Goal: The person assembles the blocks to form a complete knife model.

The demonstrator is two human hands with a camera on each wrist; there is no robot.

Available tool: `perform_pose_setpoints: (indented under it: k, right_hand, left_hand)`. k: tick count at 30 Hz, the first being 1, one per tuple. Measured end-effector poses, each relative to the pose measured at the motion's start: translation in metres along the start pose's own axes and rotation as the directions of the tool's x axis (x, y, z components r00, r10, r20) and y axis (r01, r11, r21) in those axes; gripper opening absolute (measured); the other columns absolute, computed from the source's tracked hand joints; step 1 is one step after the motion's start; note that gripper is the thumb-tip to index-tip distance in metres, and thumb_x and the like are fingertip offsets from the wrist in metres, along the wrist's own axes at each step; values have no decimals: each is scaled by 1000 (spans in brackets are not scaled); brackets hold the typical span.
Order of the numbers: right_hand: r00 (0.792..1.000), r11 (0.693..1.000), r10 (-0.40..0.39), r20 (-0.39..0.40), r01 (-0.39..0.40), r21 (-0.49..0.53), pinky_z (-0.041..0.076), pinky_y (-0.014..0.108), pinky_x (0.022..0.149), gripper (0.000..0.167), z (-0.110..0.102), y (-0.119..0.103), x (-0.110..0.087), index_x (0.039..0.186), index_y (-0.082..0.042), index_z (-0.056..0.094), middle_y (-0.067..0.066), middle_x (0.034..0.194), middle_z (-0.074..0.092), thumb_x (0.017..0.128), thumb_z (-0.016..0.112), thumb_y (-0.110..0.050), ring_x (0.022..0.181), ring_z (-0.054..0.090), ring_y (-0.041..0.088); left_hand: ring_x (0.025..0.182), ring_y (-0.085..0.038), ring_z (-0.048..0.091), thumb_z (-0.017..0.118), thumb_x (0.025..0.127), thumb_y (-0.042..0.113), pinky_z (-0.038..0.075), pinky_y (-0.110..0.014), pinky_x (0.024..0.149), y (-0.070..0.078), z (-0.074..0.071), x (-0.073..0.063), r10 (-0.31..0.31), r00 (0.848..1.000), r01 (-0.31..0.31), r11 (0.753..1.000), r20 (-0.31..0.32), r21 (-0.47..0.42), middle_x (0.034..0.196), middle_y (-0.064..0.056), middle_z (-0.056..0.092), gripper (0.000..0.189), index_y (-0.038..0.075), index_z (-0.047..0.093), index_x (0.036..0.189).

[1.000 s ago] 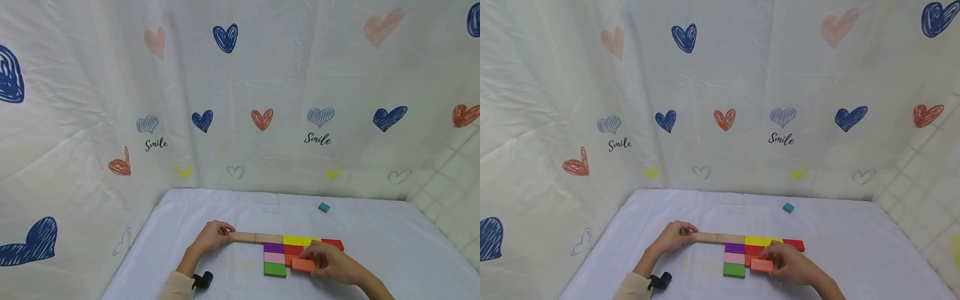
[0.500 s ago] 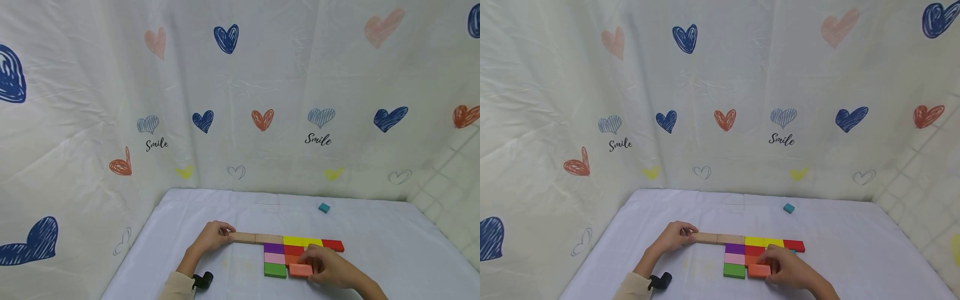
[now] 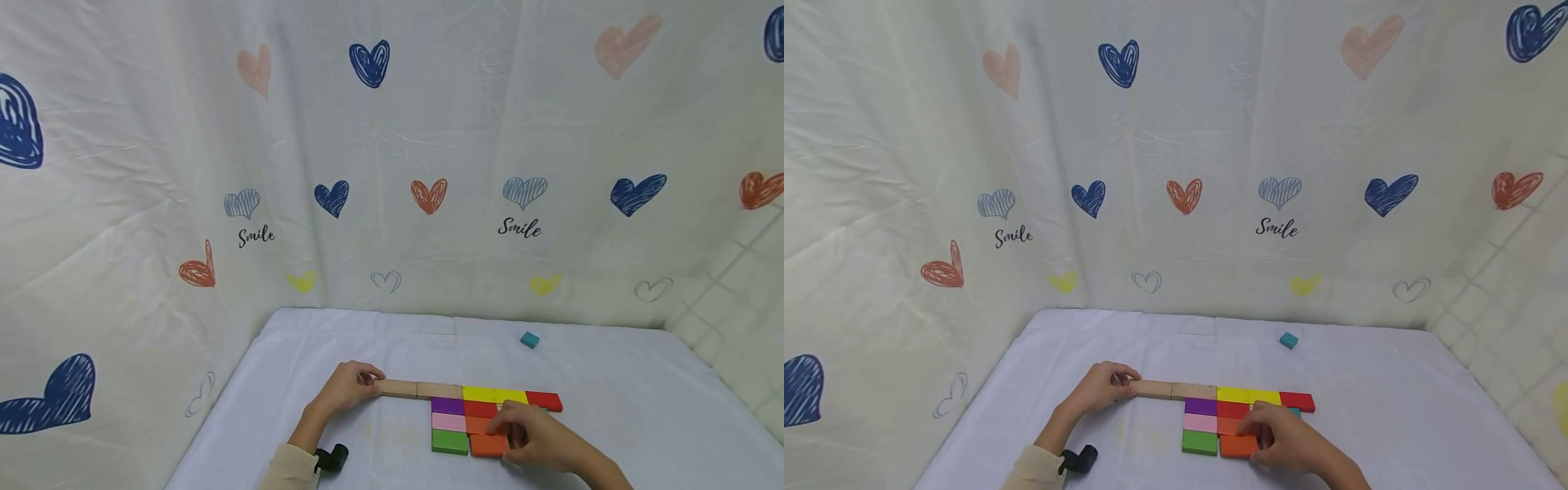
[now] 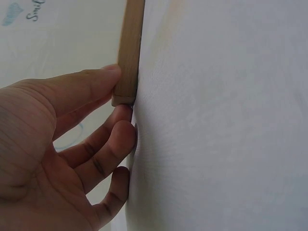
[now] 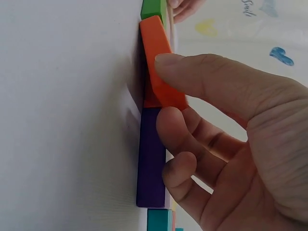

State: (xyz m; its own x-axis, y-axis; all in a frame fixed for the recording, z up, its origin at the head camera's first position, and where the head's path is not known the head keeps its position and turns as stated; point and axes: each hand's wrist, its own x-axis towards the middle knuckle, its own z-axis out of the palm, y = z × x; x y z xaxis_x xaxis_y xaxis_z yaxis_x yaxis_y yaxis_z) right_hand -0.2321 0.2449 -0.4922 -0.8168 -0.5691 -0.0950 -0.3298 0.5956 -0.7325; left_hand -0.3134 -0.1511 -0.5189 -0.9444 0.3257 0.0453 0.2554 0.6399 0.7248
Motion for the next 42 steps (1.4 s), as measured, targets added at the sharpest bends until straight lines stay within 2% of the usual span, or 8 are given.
perform_pose_setpoints:
  k: [15, 33, 42]
  right_hand:
    - [998, 998, 58, 2, -57, -28, 46, 22, 62, 21, 0, -2, 0, 102, -22, 74, -4, 77, 59, 83, 85, -21, 72, 54, 9]
    - [999, 998, 51, 7, -50, -42, 46, 21, 62, 19, 3, -2, 4, 100, -23, 74, -6, 74, 58, 83, 84, -21, 69, 54, 6]
    - [1000, 1000, 26, 17, -26, -4, 47, 21, 62, 18, -3, 0, 4, 103, -23, 74, -7, 77, 60, 86, 82, -22, 71, 56, 6]
  left_hand:
    - [69, -9, 54, 81, 87, 18, 45, -23, 60, -3, 1, 2, 2, 1000, -2, 1000, 0, 10, 81, 8, 64, 17, 22, 79, 103]
    - [68, -9, 53, 81, 87, 17, 44, -23, 59, -3, 0, 3, 3, 1000, -3, 1000, 3, 10, 81, 7, 63, 17, 20, 79, 104]
    - [69, -9, 53, 81, 87, 17, 45, -23, 60, -5, 1, 3, 4, 1000, -4, 1000, -4, 4, 82, 6, 64, 17, 20, 79, 103]
